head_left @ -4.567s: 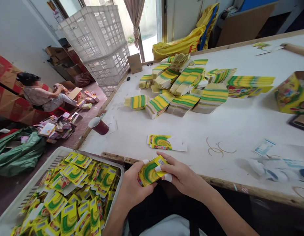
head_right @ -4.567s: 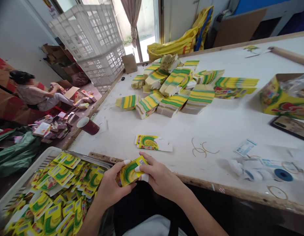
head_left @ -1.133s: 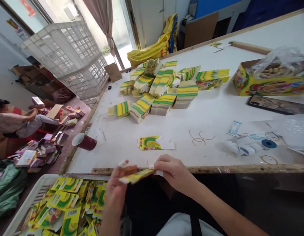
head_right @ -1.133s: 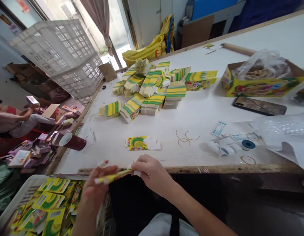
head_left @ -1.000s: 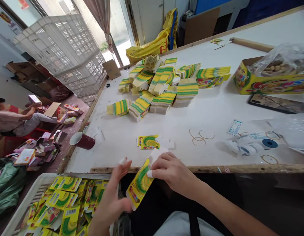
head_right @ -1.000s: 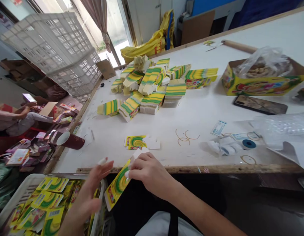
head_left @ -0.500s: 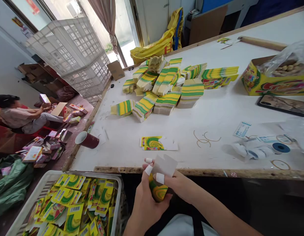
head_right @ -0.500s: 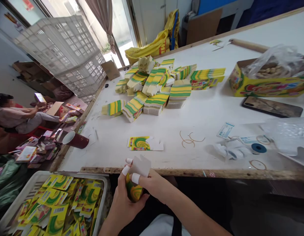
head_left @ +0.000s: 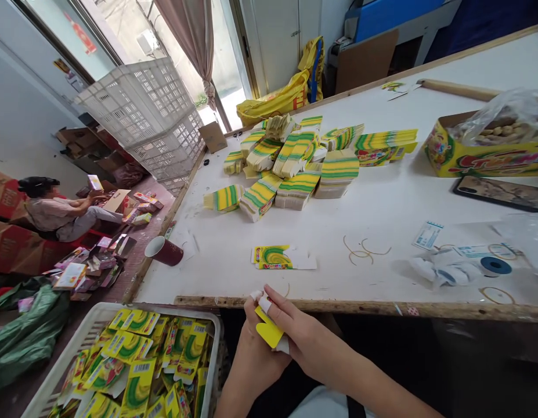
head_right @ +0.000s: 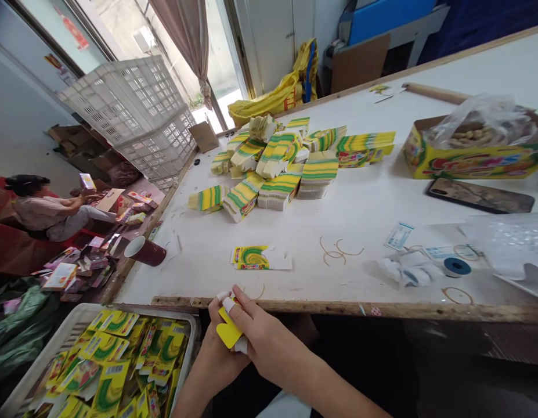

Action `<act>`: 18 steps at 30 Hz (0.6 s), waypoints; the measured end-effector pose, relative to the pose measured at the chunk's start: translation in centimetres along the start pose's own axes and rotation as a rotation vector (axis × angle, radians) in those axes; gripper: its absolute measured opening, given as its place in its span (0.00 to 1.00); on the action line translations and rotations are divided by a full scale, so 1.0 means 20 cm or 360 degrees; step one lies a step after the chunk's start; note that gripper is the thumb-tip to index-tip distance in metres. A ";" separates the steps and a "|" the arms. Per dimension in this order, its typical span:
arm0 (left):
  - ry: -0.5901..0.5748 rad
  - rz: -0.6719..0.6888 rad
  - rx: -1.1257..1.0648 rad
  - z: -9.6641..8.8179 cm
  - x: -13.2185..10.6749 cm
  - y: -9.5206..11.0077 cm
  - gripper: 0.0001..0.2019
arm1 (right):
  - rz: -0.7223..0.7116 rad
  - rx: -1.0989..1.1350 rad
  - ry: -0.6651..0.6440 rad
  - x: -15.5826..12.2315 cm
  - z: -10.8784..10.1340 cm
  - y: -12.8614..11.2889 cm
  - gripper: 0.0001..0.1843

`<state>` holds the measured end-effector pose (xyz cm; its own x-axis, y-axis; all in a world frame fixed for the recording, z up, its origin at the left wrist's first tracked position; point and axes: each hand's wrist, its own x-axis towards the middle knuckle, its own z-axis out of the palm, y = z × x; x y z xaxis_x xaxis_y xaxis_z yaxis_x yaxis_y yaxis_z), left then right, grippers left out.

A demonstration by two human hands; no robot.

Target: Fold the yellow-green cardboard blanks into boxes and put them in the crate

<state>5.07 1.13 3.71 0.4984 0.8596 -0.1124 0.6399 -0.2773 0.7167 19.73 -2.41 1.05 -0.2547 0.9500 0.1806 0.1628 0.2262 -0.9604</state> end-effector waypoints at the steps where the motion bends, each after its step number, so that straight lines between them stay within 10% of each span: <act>1: 0.0035 -0.0040 -0.0014 0.00 0.00 0.00 0.30 | -0.0002 -0.0041 0.0014 0.00 0.00 0.01 0.33; 6: 0.0112 -0.0204 -0.0041 -0.02 0.00 0.00 0.33 | -0.0106 -0.0156 0.0038 0.02 -0.04 0.08 0.18; 18: -0.0049 -0.0072 0.0106 -0.10 0.08 0.05 0.35 | -0.0074 -0.0018 -0.0250 0.10 -0.21 0.08 0.19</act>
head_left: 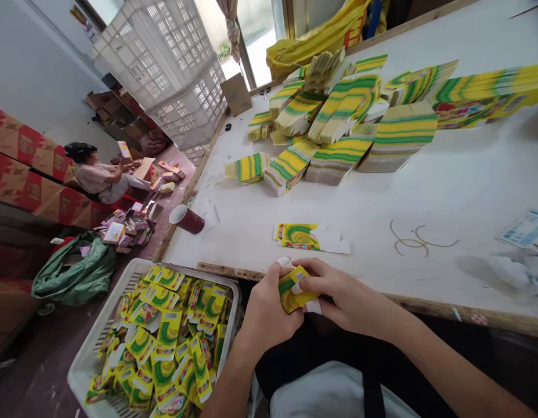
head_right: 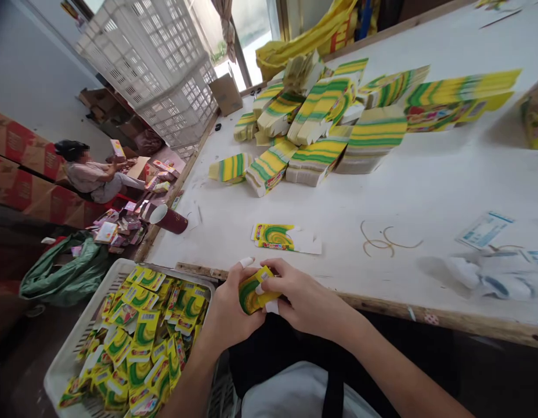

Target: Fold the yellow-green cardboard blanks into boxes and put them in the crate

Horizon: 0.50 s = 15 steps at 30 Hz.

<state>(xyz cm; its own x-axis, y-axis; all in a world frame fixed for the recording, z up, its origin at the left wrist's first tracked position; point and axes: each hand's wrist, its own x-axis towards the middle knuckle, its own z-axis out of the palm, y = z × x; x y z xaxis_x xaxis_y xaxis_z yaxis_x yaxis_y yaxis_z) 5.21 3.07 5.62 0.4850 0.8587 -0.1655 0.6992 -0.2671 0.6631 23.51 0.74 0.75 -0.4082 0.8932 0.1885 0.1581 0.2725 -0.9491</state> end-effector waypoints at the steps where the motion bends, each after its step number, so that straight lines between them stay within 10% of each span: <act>1: 0.0021 0.0015 0.0002 0.00 0.00 0.00 0.35 | -0.0003 0.0025 0.0041 0.00 0.01 0.00 0.19; 6: 0.0136 0.0034 -0.0025 0.02 -0.01 -0.03 0.35 | -0.0029 0.0156 0.0227 0.00 0.06 0.03 0.08; 10: 0.0586 -0.0209 -0.0070 0.02 -0.03 -0.08 0.40 | -0.0066 0.0116 0.0551 -0.03 0.06 0.06 0.09; 15: 0.0537 -0.0596 -0.1113 0.03 -0.05 -0.11 0.30 | -0.0069 -0.0053 0.0656 -0.06 0.08 0.09 0.08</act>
<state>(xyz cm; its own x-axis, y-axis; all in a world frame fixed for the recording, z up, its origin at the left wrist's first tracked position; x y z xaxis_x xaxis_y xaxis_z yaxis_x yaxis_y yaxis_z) 3.49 2.56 3.98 0.0273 0.9501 -0.3108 0.2443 0.2952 0.9237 22.90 -0.43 -1.55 -0.0218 0.9472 0.3198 0.1804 0.3183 -0.9306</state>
